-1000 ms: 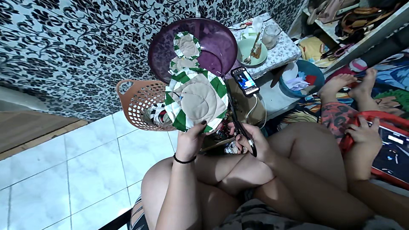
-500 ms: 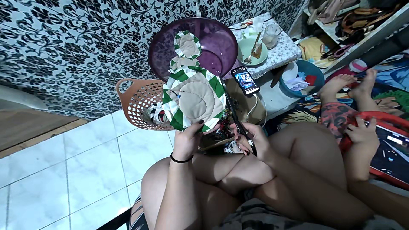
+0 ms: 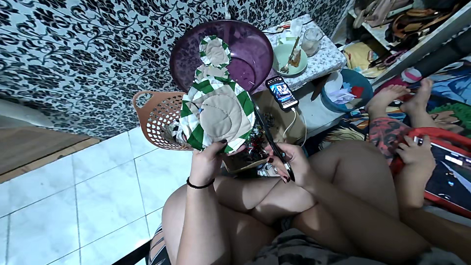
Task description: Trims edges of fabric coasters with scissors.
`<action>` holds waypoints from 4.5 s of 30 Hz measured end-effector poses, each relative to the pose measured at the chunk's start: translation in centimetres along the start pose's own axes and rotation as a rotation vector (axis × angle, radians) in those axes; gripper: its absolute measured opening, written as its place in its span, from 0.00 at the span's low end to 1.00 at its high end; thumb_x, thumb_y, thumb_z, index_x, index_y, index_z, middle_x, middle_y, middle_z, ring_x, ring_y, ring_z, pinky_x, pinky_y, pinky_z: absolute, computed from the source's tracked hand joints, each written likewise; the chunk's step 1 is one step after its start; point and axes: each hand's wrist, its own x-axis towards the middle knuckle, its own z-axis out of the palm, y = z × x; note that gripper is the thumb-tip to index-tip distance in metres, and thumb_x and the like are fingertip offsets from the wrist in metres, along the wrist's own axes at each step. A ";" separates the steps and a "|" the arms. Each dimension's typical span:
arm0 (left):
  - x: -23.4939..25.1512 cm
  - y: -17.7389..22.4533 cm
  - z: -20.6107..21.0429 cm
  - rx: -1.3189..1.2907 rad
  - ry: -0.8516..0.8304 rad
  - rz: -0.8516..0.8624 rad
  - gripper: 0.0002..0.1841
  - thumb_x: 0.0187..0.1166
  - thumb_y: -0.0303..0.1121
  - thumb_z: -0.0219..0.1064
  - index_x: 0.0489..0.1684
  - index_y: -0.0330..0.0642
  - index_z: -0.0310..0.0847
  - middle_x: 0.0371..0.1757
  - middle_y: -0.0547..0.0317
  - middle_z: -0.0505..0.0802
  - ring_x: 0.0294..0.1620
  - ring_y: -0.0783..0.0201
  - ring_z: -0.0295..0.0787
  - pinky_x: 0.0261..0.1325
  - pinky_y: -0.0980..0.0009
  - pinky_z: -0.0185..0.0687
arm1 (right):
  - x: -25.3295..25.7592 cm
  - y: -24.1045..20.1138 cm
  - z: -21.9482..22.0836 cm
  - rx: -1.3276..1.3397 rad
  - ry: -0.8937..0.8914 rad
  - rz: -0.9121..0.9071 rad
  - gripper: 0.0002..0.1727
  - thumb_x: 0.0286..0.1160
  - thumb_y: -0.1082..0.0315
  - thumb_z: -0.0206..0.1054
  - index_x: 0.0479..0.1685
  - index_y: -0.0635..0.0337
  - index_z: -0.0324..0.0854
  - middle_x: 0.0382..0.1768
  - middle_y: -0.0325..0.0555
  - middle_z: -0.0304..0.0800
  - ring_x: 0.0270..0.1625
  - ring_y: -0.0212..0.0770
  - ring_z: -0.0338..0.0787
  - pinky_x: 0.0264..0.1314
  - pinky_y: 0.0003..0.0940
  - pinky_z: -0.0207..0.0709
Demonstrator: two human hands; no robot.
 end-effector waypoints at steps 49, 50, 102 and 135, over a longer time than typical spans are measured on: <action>1.5 0.6 -1.3 0.121 0.361 0.126 0.09 0.85 0.25 0.61 0.56 0.49 0.73 0.35 0.72 0.89 0.31 0.78 0.87 0.35 0.79 0.87 | 0.2 1.8 0.4 -0.210 -0.107 -0.031 0.37 0.69 0.48 0.77 0.72 0.67 0.78 0.63 0.55 0.78 0.42 0.30 0.86 0.41 0.22 0.84; 1.5 0.6 -1.4 0.123 0.360 0.131 0.10 0.85 0.25 0.61 0.57 0.49 0.73 0.37 0.72 0.89 0.33 0.78 0.88 0.37 0.78 0.87 | 0.1 1.8 0.4 -0.252 -0.107 -0.016 0.41 0.67 0.45 0.77 0.74 0.65 0.78 0.67 0.57 0.75 0.49 0.33 0.86 0.46 0.24 0.84; 1.6 0.2 -1.4 0.153 0.318 0.159 0.13 0.84 0.25 0.62 0.63 0.44 0.73 0.47 0.68 0.90 0.46 0.75 0.90 0.53 0.72 0.89 | -0.3 2.0 1.4 -0.123 -0.193 0.145 0.38 0.71 0.51 0.77 0.73 0.69 0.73 0.34 0.36 0.84 0.29 0.23 0.83 0.36 0.19 0.81; 1.1 0.2 -0.8 0.232 0.191 0.179 0.10 0.82 0.27 0.67 0.56 0.46 0.78 0.40 0.72 0.93 0.39 0.76 0.91 0.45 0.75 0.90 | -0.5 2.2 1.2 -0.086 -0.197 -0.070 0.42 0.73 0.44 0.71 0.73 0.75 0.72 0.36 0.36 0.83 0.33 0.25 0.84 0.40 0.23 0.85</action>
